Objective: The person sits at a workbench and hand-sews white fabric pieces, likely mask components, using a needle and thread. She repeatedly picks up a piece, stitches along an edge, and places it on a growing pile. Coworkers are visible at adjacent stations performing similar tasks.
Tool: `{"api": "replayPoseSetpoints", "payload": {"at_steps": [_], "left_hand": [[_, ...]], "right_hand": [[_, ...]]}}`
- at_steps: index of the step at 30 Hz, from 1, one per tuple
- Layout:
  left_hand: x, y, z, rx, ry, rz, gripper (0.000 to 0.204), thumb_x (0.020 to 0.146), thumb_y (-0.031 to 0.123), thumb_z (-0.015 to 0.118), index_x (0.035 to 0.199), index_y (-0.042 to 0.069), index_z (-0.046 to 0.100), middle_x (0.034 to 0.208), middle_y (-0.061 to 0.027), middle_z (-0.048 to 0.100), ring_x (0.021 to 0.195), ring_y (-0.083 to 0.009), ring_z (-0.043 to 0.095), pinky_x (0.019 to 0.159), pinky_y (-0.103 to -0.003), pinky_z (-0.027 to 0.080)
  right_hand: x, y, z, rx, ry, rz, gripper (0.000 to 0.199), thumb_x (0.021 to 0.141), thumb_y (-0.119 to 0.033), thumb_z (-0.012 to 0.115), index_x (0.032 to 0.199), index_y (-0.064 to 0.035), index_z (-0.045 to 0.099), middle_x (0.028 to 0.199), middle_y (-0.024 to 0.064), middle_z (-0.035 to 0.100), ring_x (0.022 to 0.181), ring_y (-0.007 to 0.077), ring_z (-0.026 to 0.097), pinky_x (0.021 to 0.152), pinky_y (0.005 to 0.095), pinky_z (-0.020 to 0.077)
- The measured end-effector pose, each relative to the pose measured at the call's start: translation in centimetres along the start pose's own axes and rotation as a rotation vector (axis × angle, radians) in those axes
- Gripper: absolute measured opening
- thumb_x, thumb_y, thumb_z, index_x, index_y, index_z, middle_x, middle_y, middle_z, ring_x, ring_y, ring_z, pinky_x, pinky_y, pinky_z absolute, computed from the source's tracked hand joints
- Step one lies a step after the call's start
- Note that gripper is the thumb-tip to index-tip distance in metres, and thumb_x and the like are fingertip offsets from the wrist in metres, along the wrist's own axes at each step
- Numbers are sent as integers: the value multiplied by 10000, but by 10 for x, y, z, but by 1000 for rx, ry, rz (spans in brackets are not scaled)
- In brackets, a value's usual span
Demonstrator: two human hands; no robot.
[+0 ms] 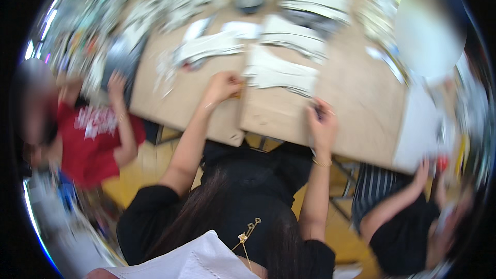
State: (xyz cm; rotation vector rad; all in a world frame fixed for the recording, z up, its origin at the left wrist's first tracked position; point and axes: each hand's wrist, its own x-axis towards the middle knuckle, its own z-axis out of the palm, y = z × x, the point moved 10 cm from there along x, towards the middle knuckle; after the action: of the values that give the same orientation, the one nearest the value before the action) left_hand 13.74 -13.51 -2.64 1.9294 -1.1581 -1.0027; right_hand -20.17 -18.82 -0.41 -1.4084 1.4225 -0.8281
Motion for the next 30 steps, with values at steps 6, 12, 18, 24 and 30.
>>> {"api": "replayPoseSetpoints", "payload": {"at_steps": [6, 12, 18, 24, 30], "left_hand": [[-5, -30, -31, -496, -120, -217, 102, 833, -1, 712, 930, 1, 683, 805, -55, 691, 664, -113, 683, 620, -249, 580], [-6, -41, -116, -590, 67, -219, 157, 853, 57, 748, 989, 31, 676, 890, -73, 712, 764, -139, 702, 713, -266, 585], [6, -53, -233, -689, 265, -29, 137, 900, 69, 704, 1018, 9, 671, 951, -93, 722, 810, -163, 709, 765, -265, 584], [58, -86, -326, -301, 559, -168, 107, 877, 31, 703, 946, -49, 688, 861, -139, 738, 728, -192, 737, 684, -268, 611], [117, -128, -351, 181, 544, -427, 173, 791, 105, 771, 826, -56, 717, 810, -150, 747, 626, -206, 736, 610, -271, 612]], "right_hand": [[0, 3, -1, 114, -13, 5, 366, 921, -93, 733, 1256, 12, 628, 1030, 38, 679, 815, 52, 633, 521, 177, 451], [1, 4, -2, 119, 19, -14, 349, 926, -91, 727, 1240, 23, 628, 990, 39, 687, 806, 45, 648, 514, 174, 442], [0, 1, -1, 129, 16, -19, 370, 929, -101, 725, 1259, 26, 613, 1001, 45, 700, 840, 58, 675, 519, 168, 450], [-2, 2, -2, 118, 31, -14, 372, 931, -98, 721, 1263, 28, 611, 999, 47, 702, 824, 53, 662, 521, 162, 455], [-1, 5, -2, 122, 32, -27, 370, 923, -83, 725, 1257, 32, 614, 993, 37, 687, 776, 38, 622, 521, 163, 457]]}}
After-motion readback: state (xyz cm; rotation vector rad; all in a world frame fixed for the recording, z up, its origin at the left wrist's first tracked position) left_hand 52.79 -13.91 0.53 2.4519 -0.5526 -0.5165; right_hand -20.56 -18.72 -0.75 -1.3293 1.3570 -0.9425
